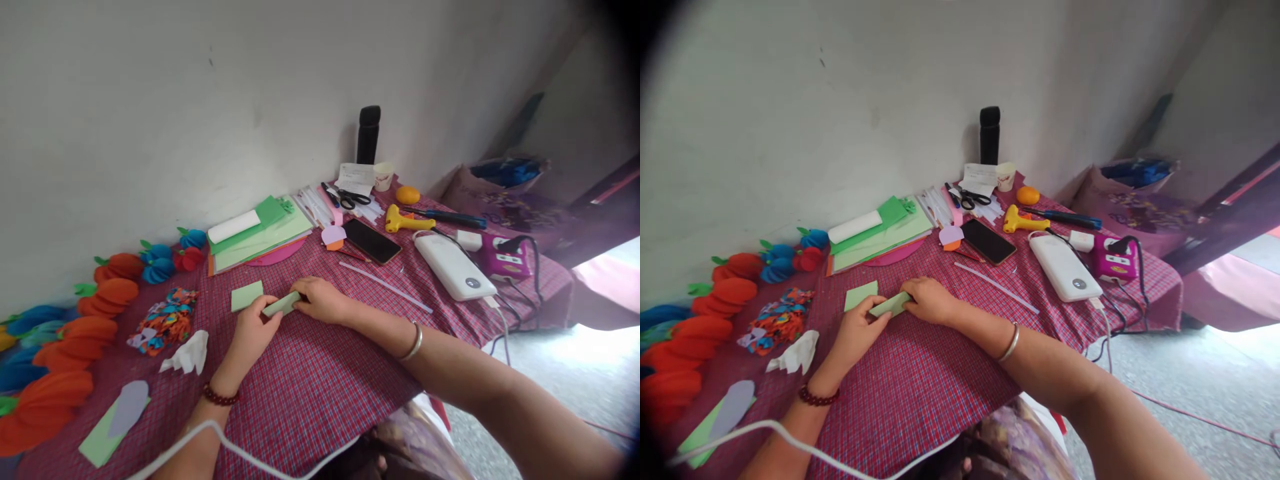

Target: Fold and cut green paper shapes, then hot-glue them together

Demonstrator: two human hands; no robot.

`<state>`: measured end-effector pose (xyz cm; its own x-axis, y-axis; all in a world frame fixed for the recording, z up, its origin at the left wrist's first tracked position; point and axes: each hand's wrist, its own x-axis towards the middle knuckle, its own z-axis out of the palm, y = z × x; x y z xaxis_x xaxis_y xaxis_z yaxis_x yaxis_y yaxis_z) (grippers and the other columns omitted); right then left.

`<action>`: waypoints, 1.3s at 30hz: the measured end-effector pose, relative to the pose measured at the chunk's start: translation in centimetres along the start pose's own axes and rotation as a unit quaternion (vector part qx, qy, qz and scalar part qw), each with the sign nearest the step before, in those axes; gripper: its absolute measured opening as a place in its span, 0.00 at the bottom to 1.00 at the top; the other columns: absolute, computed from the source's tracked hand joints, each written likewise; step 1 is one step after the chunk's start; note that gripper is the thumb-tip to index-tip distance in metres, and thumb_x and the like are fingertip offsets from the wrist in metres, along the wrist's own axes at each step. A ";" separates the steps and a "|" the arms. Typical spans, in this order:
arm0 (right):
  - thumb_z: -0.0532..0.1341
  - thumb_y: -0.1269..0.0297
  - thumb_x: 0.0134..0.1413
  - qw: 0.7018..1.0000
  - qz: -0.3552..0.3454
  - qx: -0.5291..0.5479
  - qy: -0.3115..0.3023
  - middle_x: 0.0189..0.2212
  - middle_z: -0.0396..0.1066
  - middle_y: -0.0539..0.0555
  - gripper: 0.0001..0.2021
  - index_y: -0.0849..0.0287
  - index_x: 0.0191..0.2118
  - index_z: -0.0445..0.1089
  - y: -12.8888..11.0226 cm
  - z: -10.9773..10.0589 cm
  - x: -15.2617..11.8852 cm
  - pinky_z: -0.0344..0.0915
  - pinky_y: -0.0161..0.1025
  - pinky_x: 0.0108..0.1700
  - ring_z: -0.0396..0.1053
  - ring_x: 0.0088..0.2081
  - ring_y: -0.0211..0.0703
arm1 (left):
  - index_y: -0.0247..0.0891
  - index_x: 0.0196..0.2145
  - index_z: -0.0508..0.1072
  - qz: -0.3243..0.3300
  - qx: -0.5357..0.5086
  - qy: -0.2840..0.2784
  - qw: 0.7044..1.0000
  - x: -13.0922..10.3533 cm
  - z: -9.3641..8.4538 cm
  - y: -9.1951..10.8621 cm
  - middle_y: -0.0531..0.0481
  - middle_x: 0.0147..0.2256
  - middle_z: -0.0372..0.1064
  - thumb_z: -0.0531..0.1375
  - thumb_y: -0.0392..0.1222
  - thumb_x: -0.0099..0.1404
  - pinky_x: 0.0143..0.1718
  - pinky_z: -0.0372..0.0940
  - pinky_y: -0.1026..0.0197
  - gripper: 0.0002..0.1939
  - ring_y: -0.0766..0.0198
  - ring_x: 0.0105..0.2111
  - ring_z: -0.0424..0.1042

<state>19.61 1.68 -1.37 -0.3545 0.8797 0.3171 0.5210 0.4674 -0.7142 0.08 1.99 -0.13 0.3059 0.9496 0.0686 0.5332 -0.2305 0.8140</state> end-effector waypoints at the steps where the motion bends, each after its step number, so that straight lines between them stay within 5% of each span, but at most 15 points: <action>1: 0.62 0.75 0.47 1.000 0.003 0.005 0.002 0.29 0.67 0.52 0.04 0.60 0.29 0.68 0.0 0.0 0.0 0.58 0.37 0.40 0.63 0.34 0.41 | 0.40 0.31 0.73 -0.008 -0.010 0.003 1.000 0.0 0.0 0.0 0.55 0.26 0.70 0.61 0.39 0.54 0.29 0.61 0.64 0.05 0.64 0.26 0.68; 4: 0.60 0.73 0.49 0.999 0.023 0.022 0.015 0.25 0.64 0.49 0.04 0.60 0.27 0.66 -0.1 0.0 0.0 0.57 0.34 0.35 0.61 0.30 0.37 | 0.40 0.28 0.73 -0.032 -0.057 0.011 0.998 0.0 0.0 0.0 0.57 0.21 0.67 0.61 0.41 0.54 0.25 0.59 0.66 0.04 0.65 0.22 0.67; 8: 0.56 0.66 0.56 0.986 0.064 0.149 0.027 0.24 0.63 0.48 0.05 0.60 0.31 0.64 -0.4 0.0 -0.1 0.56 0.32 0.29 0.60 0.26 0.35 | 0.38 0.33 0.71 -0.062 -0.161 0.024 0.985 -0.1 0.3 0.2 0.55 0.27 0.71 0.60 0.45 0.56 0.26 0.63 0.64 0.09 0.65 0.25 0.69; 12: 0.57 0.61 0.55 0.952 0.088 0.291 0.035 0.23 0.62 0.47 0.08 0.60 0.29 0.62 -0.7 0.2 -0.2 0.56 0.33 0.29 0.59 0.25 0.35 | 0.37 0.39 0.71 -0.118 -0.359 0.005 0.926 -0.4 0.9 0.9 0.50 0.36 0.72 0.63 0.40 0.55 0.28 0.67 0.65 0.13 0.65 0.33 0.71; 14: 0.58 0.60 0.54 0.957 0.080 0.276 0.036 0.22 0.59 0.46 0.09 0.59 0.28 0.61 -0.9 0.4 -0.4 0.54 0.33 0.28 0.56 0.25 0.34 | 0.37 0.40 0.71 -0.146 -0.437 -0.010 0.887 -0.7 1.2 1.2 0.50 0.38 0.72 0.64 0.37 0.54 0.29 0.68 0.65 0.15 0.66 0.34 0.70; 17: 0.58 0.62 0.55 0.973 0.076 0.215 0.027 0.21 0.55 0.45 0.10 0.59 0.26 0.59 -1.3 0.4 -0.7 0.52 0.33 0.27 0.53 0.24 0.34 | 0.38 0.41 0.71 -0.162 -0.461 -0.026 0.872 -1.0 1.6 1.3 0.50 0.39 0.72 0.65 0.35 0.53 0.31 0.70 0.62 0.16 0.65 0.34 0.71; 19: 0.58 0.64 0.55 0.984 0.080 0.155 0.034 0.21 0.54 0.45 0.11 0.58 0.24 0.58 -1.8 0.2 -0.9 0.51 0.33 0.27 0.53 0.24 0.34 | 0.39 0.41 0.71 -0.152 -0.441 -0.036 0.884 -1.1 1.6 1.3 0.51 0.38 0.72 0.64 0.36 0.54 0.33 0.70 0.60 0.15 0.63 0.35 0.71; 24: 0.57 0.68 0.57 0.999 -0.022 0.002 0.025 0.27 0.64 0.51 0.07 0.59 0.27 0.63 -2.7 -1.1 -1.2 0.57 0.36 0.36 0.62 0.32 0.39 | 0.40 0.38 0.72 -0.013 -0.195 0.034 0.980 -0.8 0.7 1.6 0.52 0.34 0.72 0.62 0.36 0.54 0.42 0.66 0.58 0.11 0.61 0.36 0.71; 30: 0.56 0.65 0.61 0.995 -0.060 -0.084 -0.004 0.33 0.68 0.55 0.06 0.59 0.34 0.68 -2.8 -1.7 -1.2 0.57 0.40 0.41 0.64 0.37 0.43 | 0.40 0.29 0.73 0.107 -0.081 0.057 0.989 -0.7 -0.3 1.9 0.48 0.38 0.72 0.62 0.36 0.55 0.48 0.62 0.55 0.02 0.57 0.42 0.70; 34: 0.57 0.69 0.57 0.999 -0.039 -0.011 0.013 0.30 0.67 0.52 0.03 0.59 0.32 0.66 -2.9 -1.6 -1.2 0.59 0.37 0.39 0.65 0.35 0.40 | 0.40 0.31 0.75 0.029 -0.191 0.029 0.981 -0.8 0.2 1.1 0.50 0.38 0.72 0.63 0.37 0.56 0.43 0.63 0.59 0.03 0.60 0.39 0.71; 39: 0.58 0.69 0.56 0.994 -0.004 0.104 0.039 0.30 0.67 0.51 0.02 0.59 0.32 0.66 -3.1 -1.5 -1.4 0.61 0.36 0.38 0.65 0.34 0.38 | 0.42 0.29 0.77 -0.102 -0.444 0.049 0.889 -0.8 1.0 1.0 0.54 0.35 0.74 0.69 0.37 0.47 0.40 0.65 0.60 0.09 0.64 0.35 0.71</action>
<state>19.61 -0.84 1.35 -0.2921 0.8837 0.3656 0.3440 0.4538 -0.8220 1.18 0.76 0.02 0.1803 0.9765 -0.1180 -0.2773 0.1656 0.9464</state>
